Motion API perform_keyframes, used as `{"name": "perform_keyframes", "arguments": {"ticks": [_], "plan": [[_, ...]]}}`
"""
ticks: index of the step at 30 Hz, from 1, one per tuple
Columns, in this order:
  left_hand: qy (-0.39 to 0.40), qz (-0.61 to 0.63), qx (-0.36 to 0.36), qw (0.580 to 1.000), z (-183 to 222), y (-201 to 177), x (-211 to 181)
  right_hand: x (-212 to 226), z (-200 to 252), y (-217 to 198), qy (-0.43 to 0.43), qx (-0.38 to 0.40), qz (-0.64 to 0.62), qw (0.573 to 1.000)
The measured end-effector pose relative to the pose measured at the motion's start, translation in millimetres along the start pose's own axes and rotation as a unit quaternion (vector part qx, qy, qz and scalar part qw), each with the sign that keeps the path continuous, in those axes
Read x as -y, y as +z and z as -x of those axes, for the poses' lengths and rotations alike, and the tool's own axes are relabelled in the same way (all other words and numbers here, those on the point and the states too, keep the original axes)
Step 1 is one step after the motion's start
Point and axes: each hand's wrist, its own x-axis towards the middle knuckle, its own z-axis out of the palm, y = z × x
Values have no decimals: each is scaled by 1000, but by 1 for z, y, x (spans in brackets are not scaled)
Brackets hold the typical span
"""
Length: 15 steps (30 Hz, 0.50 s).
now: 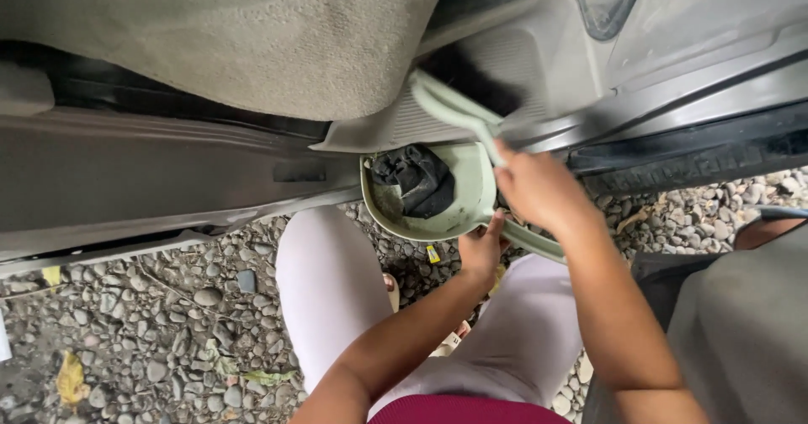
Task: Sweeping dirt and debris from the interior floor and door sill of a car using a hand brush and dustpan.
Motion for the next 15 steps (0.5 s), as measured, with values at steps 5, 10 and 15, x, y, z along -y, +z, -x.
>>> {"name": "perform_keyframes", "arguments": {"ticks": [5,10,15], "plan": [[-5,31,20,999,-1,-4,-5,23,39,-57,-21,80,-36,996],[-58,80,6,995,9,-3,-26,-33,-7,-51,-1,79,158,984],[-49,69,28,996,11,-7,-26,-42,-29,-27,24,93,117,988]]}}
